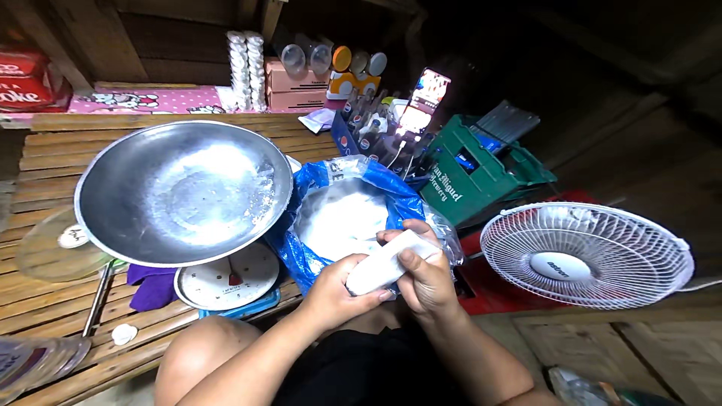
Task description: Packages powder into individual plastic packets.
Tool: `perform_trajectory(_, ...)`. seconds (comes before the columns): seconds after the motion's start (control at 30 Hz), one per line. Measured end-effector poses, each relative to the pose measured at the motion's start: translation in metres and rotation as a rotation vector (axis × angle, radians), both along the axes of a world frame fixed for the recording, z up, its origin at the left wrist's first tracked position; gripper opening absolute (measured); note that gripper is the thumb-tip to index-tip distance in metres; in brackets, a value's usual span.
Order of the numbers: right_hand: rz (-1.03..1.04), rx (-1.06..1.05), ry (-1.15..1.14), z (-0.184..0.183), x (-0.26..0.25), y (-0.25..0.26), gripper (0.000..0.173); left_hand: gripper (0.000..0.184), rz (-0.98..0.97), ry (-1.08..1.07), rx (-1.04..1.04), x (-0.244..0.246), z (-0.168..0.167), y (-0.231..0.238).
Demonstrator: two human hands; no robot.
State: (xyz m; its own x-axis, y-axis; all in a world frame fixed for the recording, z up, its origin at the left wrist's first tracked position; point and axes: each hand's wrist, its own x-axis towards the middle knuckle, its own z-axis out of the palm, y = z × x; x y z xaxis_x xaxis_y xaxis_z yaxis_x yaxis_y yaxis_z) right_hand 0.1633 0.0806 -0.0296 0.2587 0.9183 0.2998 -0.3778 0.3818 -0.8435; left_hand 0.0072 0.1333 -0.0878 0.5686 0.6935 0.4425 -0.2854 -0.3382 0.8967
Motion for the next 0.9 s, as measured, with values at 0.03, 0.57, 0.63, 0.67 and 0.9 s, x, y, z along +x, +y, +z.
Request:
perform_trajectory(0.03, 0.019, -0.018, -0.008, 0.000, 0.001, 0.000, 0.039, 0.048, 0.000, -0.010, -0.014, 0.000, 0.000, 0.000)
perform_trajectory(0.57, 0.057, -0.133, -0.156, -0.011, 0.005, -0.006, 0.048, 0.045, -0.007, -0.031, -0.090, -0.001, 0.001, 0.001)
perform_trajectory(0.63, 0.027, -0.113, -0.170, -0.012, 0.004, -0.006, 0.047, 0.048, -0.017, -0.020, -0.086, -0.002, 0.003, 0.001)
perform_trajectory(0.67, 0.011, -0.107, -0.180, -0.012, 0.004, -0.006, 0.046, 0.048, -0.024, -0.015, -0.086, -0.002, 0.003, 0.001)
perform_trajectory(0.9, -0.011, -0.149, -0.178, -0.008, 0.003, -0.006, 0.046, 0.052, -0.048, -0.001, -0.076, -0.004, 0.004, 0.004)
